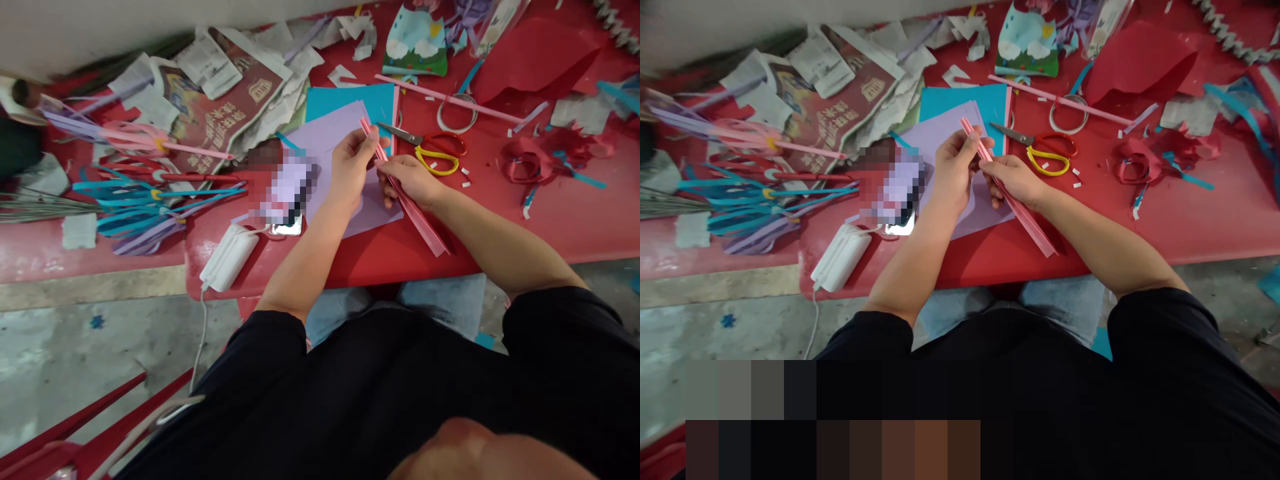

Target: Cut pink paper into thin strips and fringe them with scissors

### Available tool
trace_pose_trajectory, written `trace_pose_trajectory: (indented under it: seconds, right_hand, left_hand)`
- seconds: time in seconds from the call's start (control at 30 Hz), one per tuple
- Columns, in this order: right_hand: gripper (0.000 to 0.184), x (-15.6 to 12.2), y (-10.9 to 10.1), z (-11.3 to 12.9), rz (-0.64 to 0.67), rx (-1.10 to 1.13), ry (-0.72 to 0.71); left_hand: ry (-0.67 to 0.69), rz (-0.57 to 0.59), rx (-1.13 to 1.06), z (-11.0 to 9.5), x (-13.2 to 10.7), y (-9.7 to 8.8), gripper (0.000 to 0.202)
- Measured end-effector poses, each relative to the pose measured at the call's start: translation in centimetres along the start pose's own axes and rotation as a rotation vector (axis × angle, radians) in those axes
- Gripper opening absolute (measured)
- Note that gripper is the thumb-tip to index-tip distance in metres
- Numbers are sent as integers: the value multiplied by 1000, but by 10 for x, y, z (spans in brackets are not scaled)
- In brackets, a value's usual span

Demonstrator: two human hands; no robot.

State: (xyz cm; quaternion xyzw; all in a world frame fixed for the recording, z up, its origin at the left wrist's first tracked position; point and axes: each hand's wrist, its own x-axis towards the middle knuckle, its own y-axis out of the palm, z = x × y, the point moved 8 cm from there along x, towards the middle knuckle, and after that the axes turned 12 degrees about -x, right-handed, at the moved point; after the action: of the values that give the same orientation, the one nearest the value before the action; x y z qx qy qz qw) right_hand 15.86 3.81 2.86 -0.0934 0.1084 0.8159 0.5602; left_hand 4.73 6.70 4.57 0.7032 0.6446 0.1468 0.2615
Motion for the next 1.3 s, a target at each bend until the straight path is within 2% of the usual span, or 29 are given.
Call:
trace_pose_trajectory:
  seconds: [0.33, 0.47, 0.7, 0.87, 1.1, 1.3]
  right_hand:
    - [54, -1, 5, -1, 30, 47, 24]
    - [59, 0, 6, -2, 47, 35, 4]
    - [63, 0, 9, -4, 100, 29, 8]
    - [61, 1, 11, -7, 124, 34, 19]
    - [57, 0, 11, -6, 77, 38, 60]
    - [55, -1, 10, -4, 55, 11, 68]
  left_hand:
    - [66, 34, 124, 2, 6, -6, 31]
    - [83, 45, 85, 2, 6, -5, 35]
    - [16, -13, 132, 7, 5, -10, 44]
    - [15, 2, 88, 7, 5, -8, 46]
    - [-30, -46, 45, 5, 0, -5, 36]
    - [-73, -44, 48, 13, 4, -7, 38]
